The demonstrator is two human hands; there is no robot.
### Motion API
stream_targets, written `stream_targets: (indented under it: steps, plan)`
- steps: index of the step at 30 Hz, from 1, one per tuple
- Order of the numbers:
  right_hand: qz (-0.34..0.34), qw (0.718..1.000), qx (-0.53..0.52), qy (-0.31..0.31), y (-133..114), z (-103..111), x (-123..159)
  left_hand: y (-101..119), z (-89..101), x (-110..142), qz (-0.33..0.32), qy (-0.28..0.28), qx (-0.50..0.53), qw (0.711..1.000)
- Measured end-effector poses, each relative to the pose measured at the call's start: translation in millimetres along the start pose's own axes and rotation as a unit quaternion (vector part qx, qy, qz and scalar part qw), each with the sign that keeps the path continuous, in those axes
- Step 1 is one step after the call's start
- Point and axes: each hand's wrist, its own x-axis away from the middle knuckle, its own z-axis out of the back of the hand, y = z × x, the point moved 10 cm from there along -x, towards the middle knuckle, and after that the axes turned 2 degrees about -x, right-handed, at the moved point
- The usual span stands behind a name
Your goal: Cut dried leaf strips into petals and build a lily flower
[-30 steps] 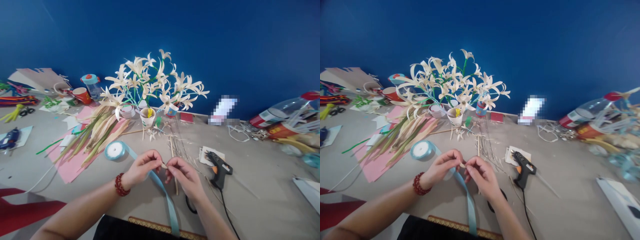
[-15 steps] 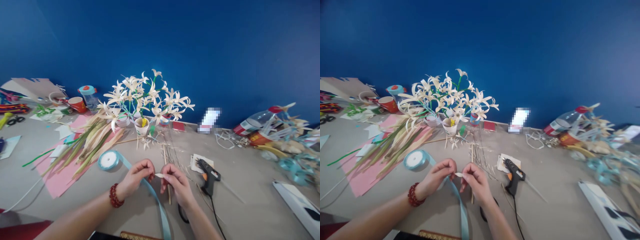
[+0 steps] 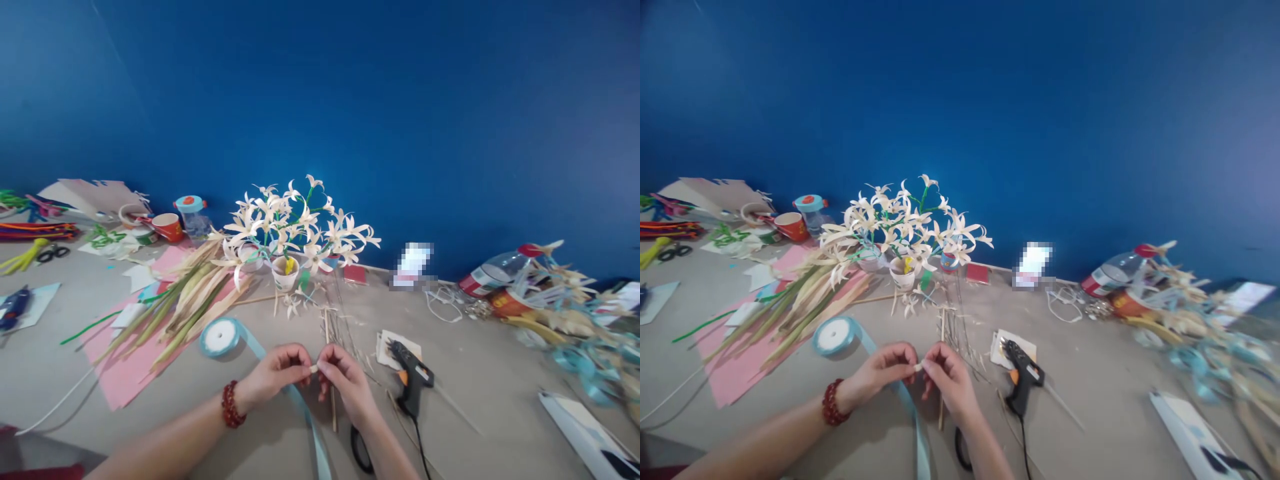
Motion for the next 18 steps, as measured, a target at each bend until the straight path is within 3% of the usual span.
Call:
stream_targets:
  steps: [9,18]
  plan:
    - [-0.042,0.999,-0.027,0.015,10,9,-2,2,5.6,0,-0.001,0.017,0.015,1.0]
    - [-0.038,0.999,-0.032,-0.014,10,1,-3,2,7.1,-3,-0.008,0.034,0.017,0.999]
